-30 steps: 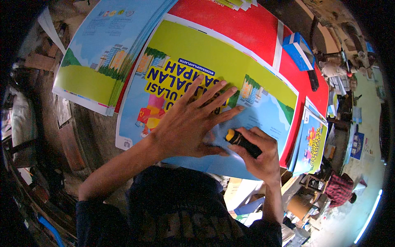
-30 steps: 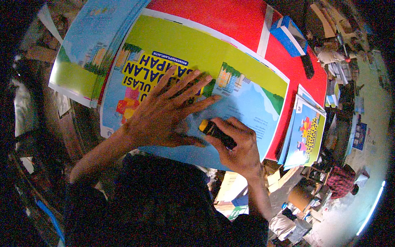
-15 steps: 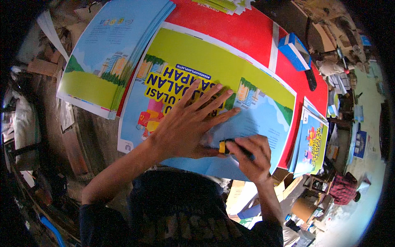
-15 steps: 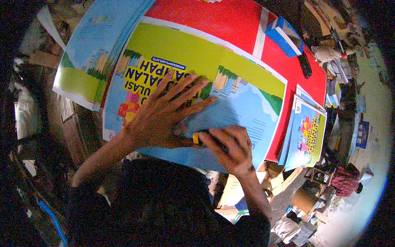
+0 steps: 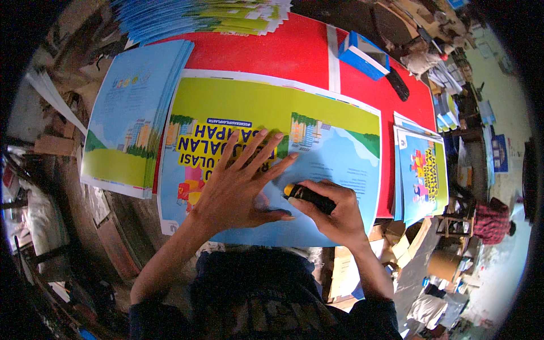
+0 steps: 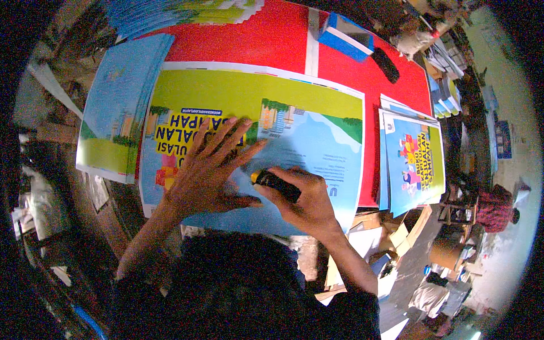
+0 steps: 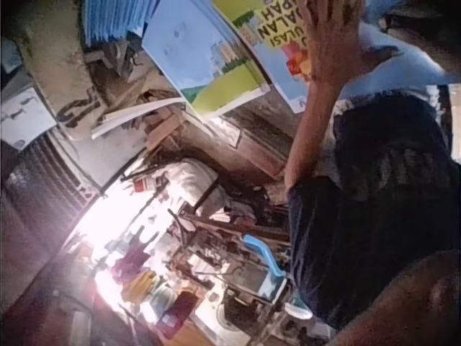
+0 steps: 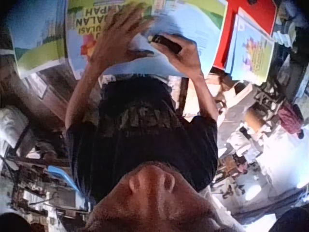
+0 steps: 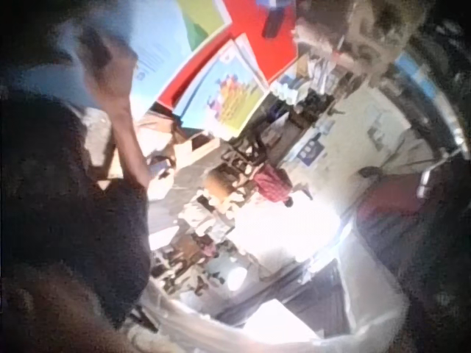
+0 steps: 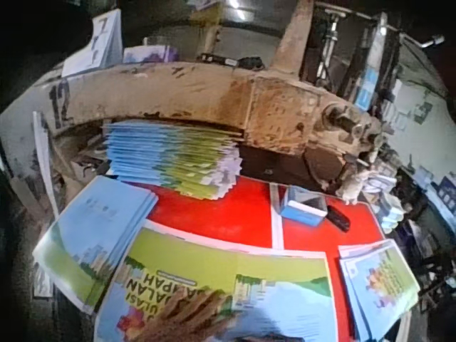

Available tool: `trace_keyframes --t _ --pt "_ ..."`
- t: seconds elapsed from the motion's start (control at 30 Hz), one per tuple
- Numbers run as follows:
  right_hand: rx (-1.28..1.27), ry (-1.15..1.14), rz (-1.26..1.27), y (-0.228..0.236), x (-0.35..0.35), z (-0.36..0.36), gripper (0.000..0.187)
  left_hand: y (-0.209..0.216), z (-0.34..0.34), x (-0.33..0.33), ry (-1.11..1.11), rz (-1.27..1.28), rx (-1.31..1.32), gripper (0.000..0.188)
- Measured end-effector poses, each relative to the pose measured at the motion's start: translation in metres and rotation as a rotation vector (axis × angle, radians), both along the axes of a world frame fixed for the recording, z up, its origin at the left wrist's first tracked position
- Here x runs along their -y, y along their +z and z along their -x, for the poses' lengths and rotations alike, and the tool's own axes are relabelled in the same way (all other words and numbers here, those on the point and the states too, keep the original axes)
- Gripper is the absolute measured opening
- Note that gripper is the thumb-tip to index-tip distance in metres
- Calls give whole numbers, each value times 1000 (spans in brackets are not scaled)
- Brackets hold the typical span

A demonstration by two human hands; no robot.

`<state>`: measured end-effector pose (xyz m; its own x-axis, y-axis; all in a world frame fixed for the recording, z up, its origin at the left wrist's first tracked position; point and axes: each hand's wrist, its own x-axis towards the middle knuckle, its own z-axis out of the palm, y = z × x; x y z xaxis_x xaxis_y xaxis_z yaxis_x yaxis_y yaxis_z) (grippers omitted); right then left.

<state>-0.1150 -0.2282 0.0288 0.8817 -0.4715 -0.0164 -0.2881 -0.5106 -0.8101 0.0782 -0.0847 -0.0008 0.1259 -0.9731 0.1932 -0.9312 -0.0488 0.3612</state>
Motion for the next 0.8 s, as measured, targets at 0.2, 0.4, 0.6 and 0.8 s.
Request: trace_keyframes --t 0.2,0.4,0.6,0.8 --pt "188 -411 345 11 32 26 34 5 0 -3 3 -38 63 101" --pt "23 -689 758 -17 85 76 32 10 -3 -6 -28 -97 -32 104" --pt "97 -384 350 -20 -1 37 23 12 1 -15 -60 -149 -35 110" --pt "26 -207 361 -19 -70 -2 14 8 23 -19 20 -119 -56 108"
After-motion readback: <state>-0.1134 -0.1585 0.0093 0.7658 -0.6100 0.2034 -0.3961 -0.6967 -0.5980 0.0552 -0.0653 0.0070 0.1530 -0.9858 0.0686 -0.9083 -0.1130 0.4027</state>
